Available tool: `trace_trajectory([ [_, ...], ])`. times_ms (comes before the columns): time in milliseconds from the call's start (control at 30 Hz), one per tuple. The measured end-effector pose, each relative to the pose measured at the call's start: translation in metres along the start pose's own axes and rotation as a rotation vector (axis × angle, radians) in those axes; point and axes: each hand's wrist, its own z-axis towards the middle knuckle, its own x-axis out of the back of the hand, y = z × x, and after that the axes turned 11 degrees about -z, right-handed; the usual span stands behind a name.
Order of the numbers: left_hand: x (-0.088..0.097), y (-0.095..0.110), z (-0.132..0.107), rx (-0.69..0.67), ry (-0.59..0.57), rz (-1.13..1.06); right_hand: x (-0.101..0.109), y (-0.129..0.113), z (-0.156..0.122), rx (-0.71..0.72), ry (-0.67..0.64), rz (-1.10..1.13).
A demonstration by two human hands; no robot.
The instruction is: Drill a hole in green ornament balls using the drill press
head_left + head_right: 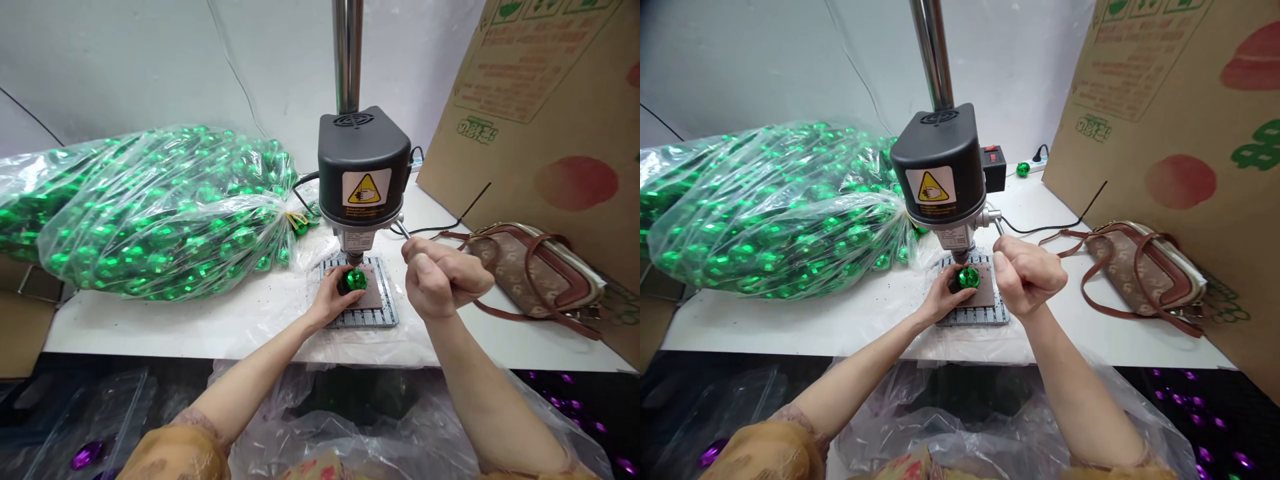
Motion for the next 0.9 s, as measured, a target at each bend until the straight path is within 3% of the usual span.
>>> trace_trajectory([
  [67,-0.001,-0.001,0.0,0.002,0.01,-0.008,-0.005,-0.006,0.012,-0.07,0.037,-0.005],
  [267,-0.004,0.008,-0.001,0.088,0.104,-0.11,-0.024,-0.018,0.066,-0.472,0.105,-0.033],
  [333,-0.004,0.02,-0.015,0.105,0.203,-0.043,-0.026,-0.017,0.074,-0.511,0.09,-0.026],
  [400,-0.003,0.034,-0.04,0.105,0.212,0.064,-0.025,-0.017,0.076,-0.518,0.076,-0.026],
  [433,-0.003,0.041,-0.055,0.094,0.138,0.109,-0.025,-0.017,0.075,-0.516,0.07,-0.027],
  [567,0.001,0.053,-0.112,-0.049,-0.434,0.237,-0.024,-0.018,0.072,-0.5,0.08,-0.021],
  [633,0.009,0.049,-0.116,-0.132,-0.508,0.254,-0.024,-0.018,0.072,-0.494,0.081,-0.019],
  [733,0.03,0.032,-0.072,-0.173,-0.271,0.244,-0.024,-0.019,0.072,-0.486,0.075,-0.019],
  [800,0.049,0.017,-0.019,-0.149,-0.06,0.306,-0.024,-0.019,0.072,-0.472,0.079,-0.021],
  [900,0.074,-0.003,0.066,-0.015,0.108,0.471,-0.025,-0.018,0.072,-0.471,0.09,-0.021],
])
